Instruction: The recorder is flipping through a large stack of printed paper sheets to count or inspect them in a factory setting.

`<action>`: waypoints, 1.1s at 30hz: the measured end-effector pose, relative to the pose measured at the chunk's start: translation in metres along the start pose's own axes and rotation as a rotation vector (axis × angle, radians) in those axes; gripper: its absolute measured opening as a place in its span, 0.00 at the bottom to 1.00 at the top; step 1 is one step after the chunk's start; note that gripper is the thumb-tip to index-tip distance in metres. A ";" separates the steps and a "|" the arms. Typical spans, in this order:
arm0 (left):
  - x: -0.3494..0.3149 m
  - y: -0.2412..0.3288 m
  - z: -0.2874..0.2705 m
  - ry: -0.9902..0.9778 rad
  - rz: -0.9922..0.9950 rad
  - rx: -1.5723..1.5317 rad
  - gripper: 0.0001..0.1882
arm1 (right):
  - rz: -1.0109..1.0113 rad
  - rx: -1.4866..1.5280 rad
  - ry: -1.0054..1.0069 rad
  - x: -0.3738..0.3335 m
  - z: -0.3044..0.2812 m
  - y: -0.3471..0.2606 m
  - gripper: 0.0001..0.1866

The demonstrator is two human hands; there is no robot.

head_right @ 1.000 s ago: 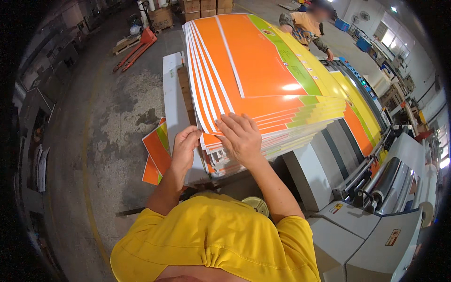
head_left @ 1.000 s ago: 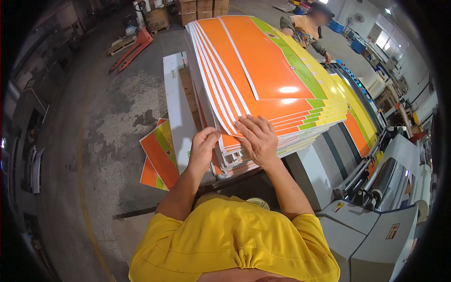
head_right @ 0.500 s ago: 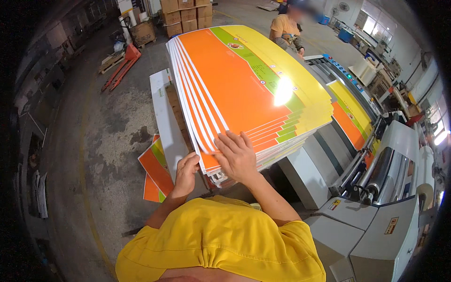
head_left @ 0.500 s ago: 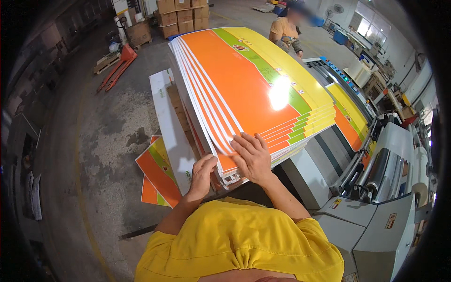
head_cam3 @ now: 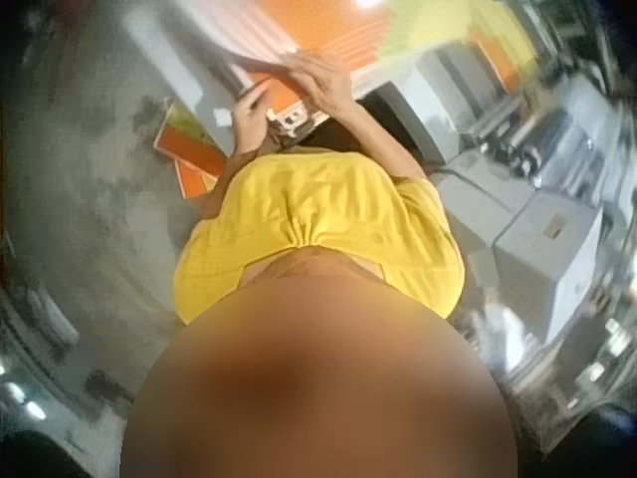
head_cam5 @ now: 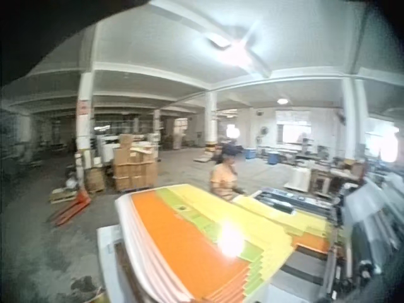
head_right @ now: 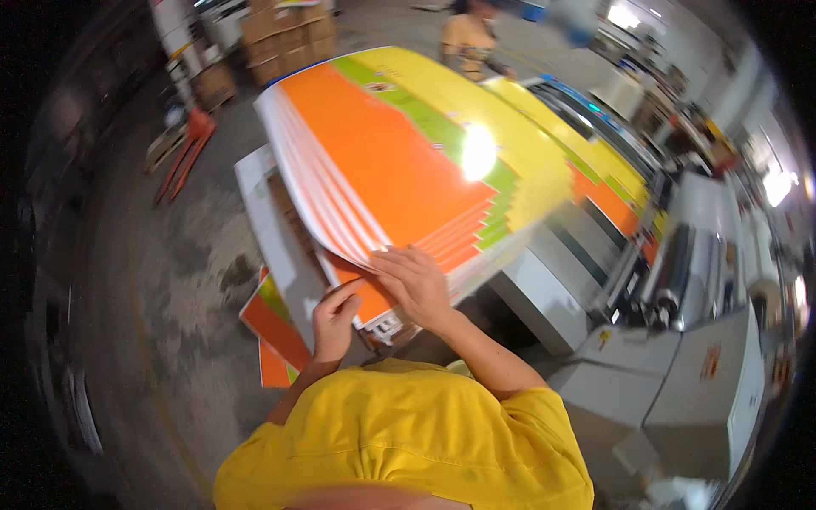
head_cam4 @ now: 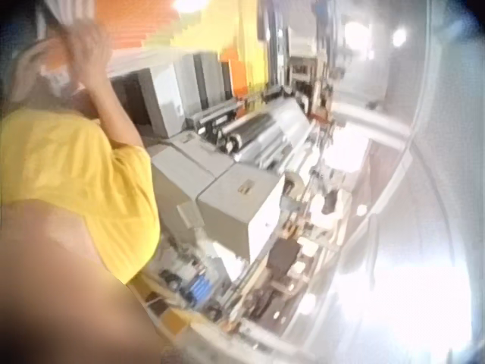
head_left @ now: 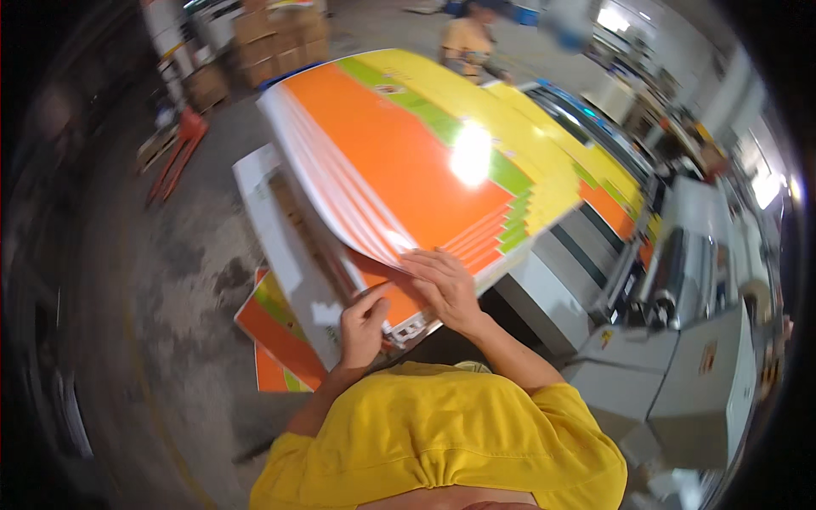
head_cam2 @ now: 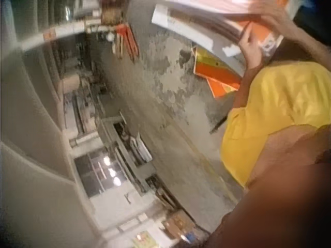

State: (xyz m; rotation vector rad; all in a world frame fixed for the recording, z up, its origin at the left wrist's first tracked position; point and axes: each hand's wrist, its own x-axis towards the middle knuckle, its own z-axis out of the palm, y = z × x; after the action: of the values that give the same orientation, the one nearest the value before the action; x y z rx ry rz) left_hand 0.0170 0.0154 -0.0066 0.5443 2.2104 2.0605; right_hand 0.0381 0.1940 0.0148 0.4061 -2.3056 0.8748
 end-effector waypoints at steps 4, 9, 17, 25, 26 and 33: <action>0.002 -0.018 -0.014 0.052 -0.016 -0.056 0.13 | 0.645 0.608 0.057 0.029 -0.011 -0.010 0.19; 0.008 -0.017 -0.009 0.058 -0.039 -0.031 0.12 | 0.053 0.083 0.272 0.026 -0.006 -0.009 0.16; 0.015 -0.015 -0.013 0.183 -0.258 -0.349 0.25 | -0.078 -0.191 -0.113 -0.021 -0.017 -0.015 0.28; 0.031 -0.081 -0.044 0.187 0.168 0.140 0.24 | 0.416 -1.365 0.645 -0.125 -0.282 -0.063 0.29; 0.033 -0.087 -0.045 0.207 0.180 0.081 0.22 | 0.428 -1.624 0.621 -0.141 -0.317 -0.079 0.30; 0.044 -0.114 -0.050 0.313 0.279 0.339 0.17 | 0.961 -1.963 0.519 -0.237 -0.426 -0.130 0.23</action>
State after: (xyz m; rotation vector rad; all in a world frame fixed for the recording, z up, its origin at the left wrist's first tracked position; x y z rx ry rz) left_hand -0.0620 -0.0232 -0.1048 0.6229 2.8435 2.0184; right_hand 0.4708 0.4019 0.1692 -1.5529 -1.6733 -1.0338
